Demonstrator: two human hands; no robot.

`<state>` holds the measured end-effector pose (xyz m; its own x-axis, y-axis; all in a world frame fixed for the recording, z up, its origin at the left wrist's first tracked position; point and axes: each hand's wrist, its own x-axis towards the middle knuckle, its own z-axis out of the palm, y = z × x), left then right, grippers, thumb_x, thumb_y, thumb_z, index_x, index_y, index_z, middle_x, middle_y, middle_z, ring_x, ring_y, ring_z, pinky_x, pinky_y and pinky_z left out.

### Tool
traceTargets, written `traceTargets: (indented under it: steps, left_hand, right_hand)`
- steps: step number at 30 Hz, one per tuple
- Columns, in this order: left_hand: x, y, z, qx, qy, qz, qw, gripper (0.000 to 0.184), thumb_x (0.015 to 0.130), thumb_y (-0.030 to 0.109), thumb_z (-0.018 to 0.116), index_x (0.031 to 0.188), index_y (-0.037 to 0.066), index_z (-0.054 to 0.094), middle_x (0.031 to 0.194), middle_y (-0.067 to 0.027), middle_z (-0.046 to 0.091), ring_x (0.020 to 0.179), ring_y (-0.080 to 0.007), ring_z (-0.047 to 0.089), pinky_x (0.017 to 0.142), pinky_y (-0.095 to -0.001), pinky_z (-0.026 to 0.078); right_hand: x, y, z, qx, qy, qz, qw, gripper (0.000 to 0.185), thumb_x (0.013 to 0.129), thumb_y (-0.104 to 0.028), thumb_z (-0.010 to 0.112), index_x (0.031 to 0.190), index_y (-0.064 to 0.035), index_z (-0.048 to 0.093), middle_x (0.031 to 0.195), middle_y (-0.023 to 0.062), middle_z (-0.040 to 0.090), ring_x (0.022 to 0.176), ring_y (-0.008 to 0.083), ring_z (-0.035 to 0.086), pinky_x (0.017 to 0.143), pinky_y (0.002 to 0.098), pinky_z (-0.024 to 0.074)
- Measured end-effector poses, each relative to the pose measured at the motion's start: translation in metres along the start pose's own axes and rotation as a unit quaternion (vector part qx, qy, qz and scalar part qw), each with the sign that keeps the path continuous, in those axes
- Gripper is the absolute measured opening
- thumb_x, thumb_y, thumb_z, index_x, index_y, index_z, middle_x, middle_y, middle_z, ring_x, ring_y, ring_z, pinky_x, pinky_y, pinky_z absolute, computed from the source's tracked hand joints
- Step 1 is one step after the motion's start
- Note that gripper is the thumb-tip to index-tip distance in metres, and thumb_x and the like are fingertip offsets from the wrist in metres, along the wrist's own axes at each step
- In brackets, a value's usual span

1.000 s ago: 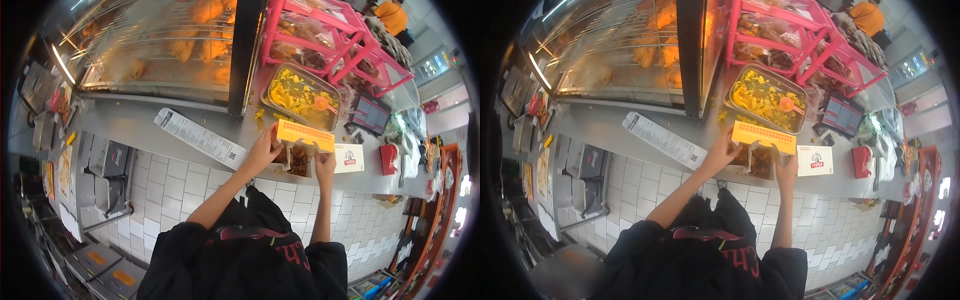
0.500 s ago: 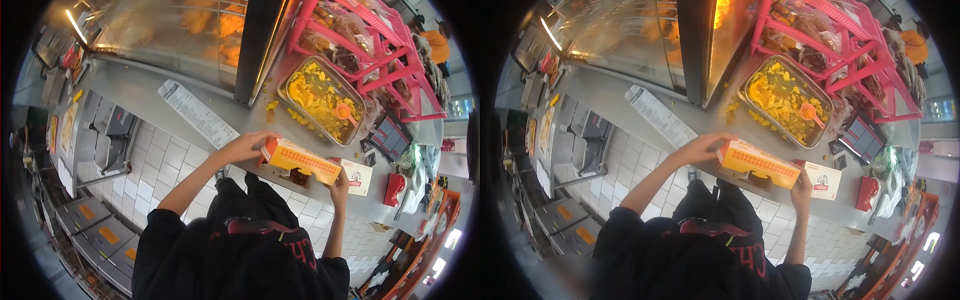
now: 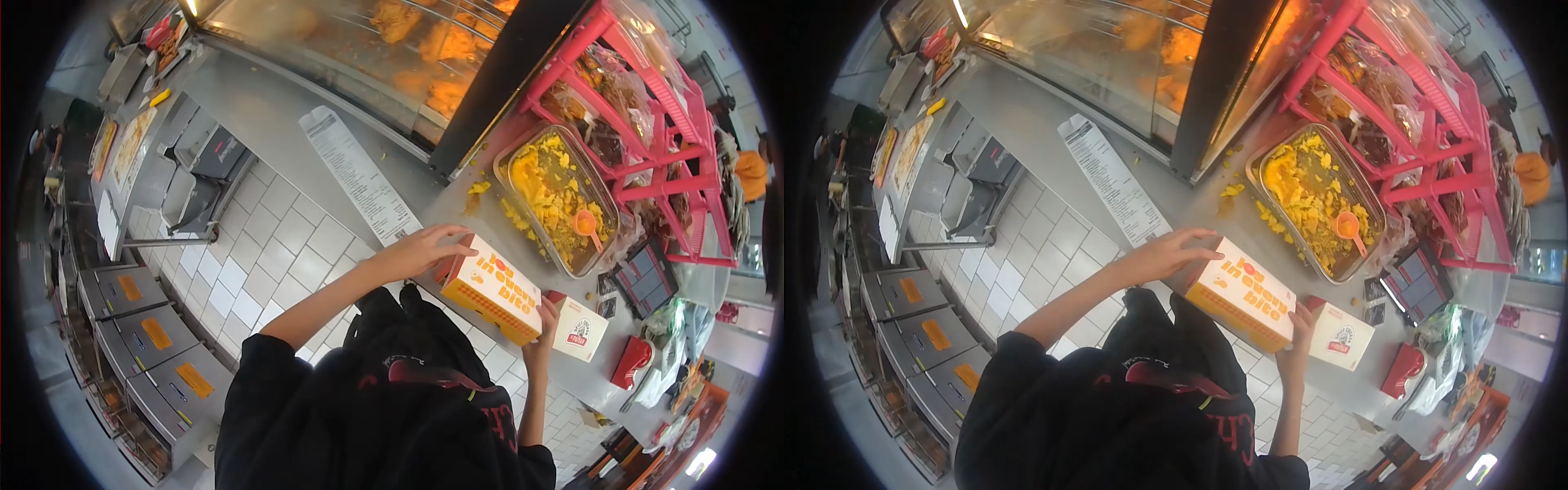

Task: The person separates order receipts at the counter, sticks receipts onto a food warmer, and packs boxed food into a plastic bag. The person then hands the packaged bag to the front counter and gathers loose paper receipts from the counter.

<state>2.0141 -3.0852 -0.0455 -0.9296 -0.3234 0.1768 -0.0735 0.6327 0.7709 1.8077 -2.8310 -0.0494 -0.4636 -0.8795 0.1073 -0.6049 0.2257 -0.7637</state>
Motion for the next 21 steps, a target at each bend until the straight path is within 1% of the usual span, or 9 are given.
traceTargets:
  steps: [3,5,7,8,10,13,15,17,21]
  left_hand:
    - [-0.008,0.0,0.009,-0.024,0.023,-0.039,0.999,0.041,0.076,0.007,0.057,0.113,0.022,0.053,0.116,-0.0092,0.046,0.104,-0.0271,0.049,0.087,-0.0352,0.042]
    - [-0.011,0.006,0.016,-0.057,0.032,-0.066,0.996,0.037,0.078,0.01,0.056,0.113,0.021,0.053,0.113,-0.009,0.047,0.101,-0.0268,0.051,0.085,-0.0346,0.042]
    - [-0.012,0.016,0.019,-0.128,0.058,-0.12,0.983,0.032,0.081,0.021,0.057,0.113,0.019,0.053,0.106,-0.011,0.049,0.095,-0.0253,0.053,0.081,-0.0327,0.043]
    - [-0.011,0.019,0.018,-0.128,0.061,-0.121,0.983,0.032,0.081,0.021,0.057,0.113,0.019,0.053,0.106,-0.011,0.049,0.095,-0.0253,0.053,0.081,-0.0327,0.043]
    - [-0.009,0.025,0.016,-0.202,-0.013,-0.232,0.952,0.04,0.082,0.029,0.058,0.119,0.018,0.048,0.098,-0.0134,0.052,0.094,-0.0235,0.054,0.079,-0.0313,0.043]
    - [-0.009,0.024,0.025,-0.303,0.052,-0.221,0.926,0.054,0.08,0.036,0.058,0.124,0.011,0.04,0.096,-0.0157,0.053,0.095,-0.0243,0.054,0.078,-0.0316,0.043]
    - [-0.01,0.018,0.031,-0.268,0.053,-0.236,0.933,0.06,0.079,0.039,0.059,0.124,0.006,0.037,0.098,-0.0167,0.053,0.094,-0.0244,0.054,0.077,-0.0306,0.044]
    - [-0.011,0.014,0.033,-0.232,0.054,-0.251,0.938,0.066,0.078,0.041,0.06,0.124,0.002,0.035,0.099,-0.0178,0.053,0.094,-0.0245,0.054,0.076,-0.0295,0.045]
    - [-0.009,0.006,0.033,-0.353,0.021,-0.378,0.855,0.074,0.072,0.042,0.067,0.124,0.0,0.034,0.11,-0.0169,0.049,0.094,-0.0214,0.053,0.076,-0.0288,0.044]
  right_hand:
    - [-0.007,0.006,0.008,-0.036,0.008,-0.049,0.998,0.049,0.069,0.011,0.056,0.111,-0.0115,0.045,0.12,0.0196,0.042,0.113,0.0353,0.042,0.09,0.0393,0.0388]
    - [-0.01,0.004,0.007,-0.099,-0.001,-0.03,0.995,0.045,0.07,0.008,0.058,0.11,-0.0082,0.047,0.12,0.0187,0.043,0.11,0.0329,0.045,0.088,0.0366,0.0406]
    - [-0.01,-0.004,0.002,-0.131,0.0,-0.045,0.99,0.036,0.078,0.005,0.051,0.112,-0.0072,0.049,0.116,0.0171,0.047,0.108,0.0281,0.046,0.085,0.0351,0.0412]
    - [-0.011,-0.006,0.001,-0.073,-0.008,0.005,0.997,0.031,0.082,0.0,0.047,0.113,-0.0069,0.048,0.113,0.0156,0.048,0.108,0.0256,0.046,0.085,0.0343,0.0411]
    - [-0.009,-0.01,-0.001,-0.015,-0.017,0.054,0.998,0.028,0.086,-0.005,0.044,0.114,-0.0067,0.048,0.111,0.014,0.049,0.107,0.0231,0.046,0.084,0.0336,0.041]
    - [-0.009,-0.022,0.001,0.079,-0.027,0.151,0.985,0.031,0.091,-0.016,0.04,0.12,-0.0069,0.042,0.11,0.0107,0.049,0.105,0.0208,0.046,0.082,0.0314,0.042]
    - [-0.008,-0.033,0.003,0.192,-0.012,0.285,0.939,0.04,0.091,-0.024,0.041,0.125,-0.0062,0.034,0.11,0.0097,0.049,0.102,0.0209,0.048,0.077,0.0302,0.0447]
    - [-0.009,-0.038,0.004,0.208,-0.006,0.304,0.93,0.044,0.09,-0.026,0.042,0.127,-0.0062,0.03,0.11,0.01,0.049,0.101,0.0205,0.05,0.075,0.0301,0.0457]
    - [-0.013,-0.029,0.004,0.281,0.001,0.372,0.885,0.045,0.089,-0.028,0.044,0.126,-0.0051,0.033,0.108,0.0146,0.048,0.096,0.0228,0.051,0.07,0.0325,0.0477]
